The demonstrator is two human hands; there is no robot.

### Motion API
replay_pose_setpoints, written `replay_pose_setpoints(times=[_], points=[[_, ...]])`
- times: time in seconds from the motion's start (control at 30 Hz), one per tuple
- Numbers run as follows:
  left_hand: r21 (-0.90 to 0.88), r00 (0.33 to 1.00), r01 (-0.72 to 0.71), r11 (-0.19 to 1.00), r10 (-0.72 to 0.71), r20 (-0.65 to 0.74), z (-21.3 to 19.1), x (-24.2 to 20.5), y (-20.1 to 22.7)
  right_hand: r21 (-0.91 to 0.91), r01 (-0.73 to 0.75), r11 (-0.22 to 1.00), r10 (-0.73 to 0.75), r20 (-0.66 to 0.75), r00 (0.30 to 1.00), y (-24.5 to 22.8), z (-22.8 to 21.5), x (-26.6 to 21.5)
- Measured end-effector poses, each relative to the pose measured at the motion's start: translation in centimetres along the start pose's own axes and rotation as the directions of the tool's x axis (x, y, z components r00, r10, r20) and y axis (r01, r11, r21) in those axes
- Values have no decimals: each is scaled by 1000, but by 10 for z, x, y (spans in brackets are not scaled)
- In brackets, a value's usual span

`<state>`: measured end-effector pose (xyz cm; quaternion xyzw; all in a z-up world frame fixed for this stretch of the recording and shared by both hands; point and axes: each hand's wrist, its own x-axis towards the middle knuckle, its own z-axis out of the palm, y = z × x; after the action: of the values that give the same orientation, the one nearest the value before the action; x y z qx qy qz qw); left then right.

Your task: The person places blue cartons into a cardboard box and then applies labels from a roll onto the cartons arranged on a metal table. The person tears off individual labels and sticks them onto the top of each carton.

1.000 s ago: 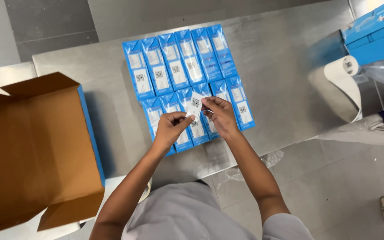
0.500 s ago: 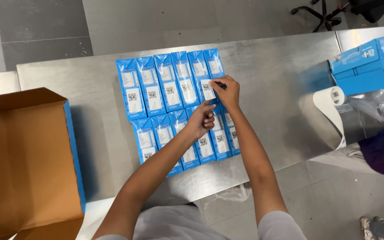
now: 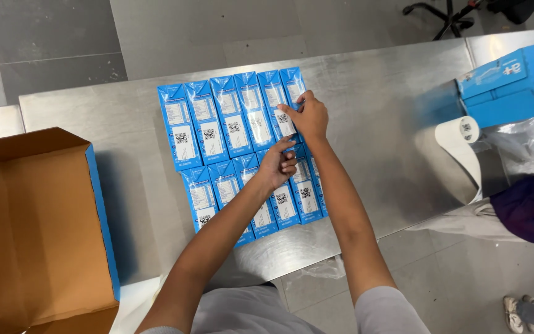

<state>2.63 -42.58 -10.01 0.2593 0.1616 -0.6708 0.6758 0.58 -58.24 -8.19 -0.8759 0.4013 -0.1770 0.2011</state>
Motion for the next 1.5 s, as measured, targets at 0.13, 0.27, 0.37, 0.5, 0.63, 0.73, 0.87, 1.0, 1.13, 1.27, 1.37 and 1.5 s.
replay_pose_setpoints(times=[0.13,0.27,0.37,0.5,0.63,0.73,0.87,1.0,1.13,1.27,1.37,1.5], points=[[-159,985,174,972,-169,46,-54,54,-17,-3,115,993,-115,56,992,12,-9,-4],[432,942,257,864,-324,88,-17,-106,-28,138,345,928,-364,145,920,23,-22,-21],[631,954,123,765,-267,137,-28,-237,-12,138,389,911,-408,157,899,31,-22,-29],[712,926,-302,634,372,62,-175,-344,-15,16,490,871,-490,80,868,68,4,-24],[800,668,-284,528,707,-230,-150,-470,-17,-201,586,785,-595,17,803,-18,-18,-92],[934,448,52,353,828,-338,-160,-503,-36,75,590,804,-594,46,803,-106,-29,-175],[878,367,475,60,893,-260,-205,-488,-72,437,631,641,-759,242,604,-184,-13,-277],[721,326,692,26,880,-345,-243,-475,-90,486,731,478,-873,356,334,-216,10,-341],[837,282,544,63,926,-252,-287,-466,-110,534,707,463,-879,381,288,-225,25,-367],[930,337,350,-114,941,-11,-260,-456,-102,497,732,467,-864,431,259,-208,44,-374],[941,354,261,-216,928,115,-229,-448,-91,418,715,561,-789,531,309,-193,43,-372],[983,293,68,-172,945,145,-197,-432,-60,304,601,739,-654,540,531,-178,24,-371]])
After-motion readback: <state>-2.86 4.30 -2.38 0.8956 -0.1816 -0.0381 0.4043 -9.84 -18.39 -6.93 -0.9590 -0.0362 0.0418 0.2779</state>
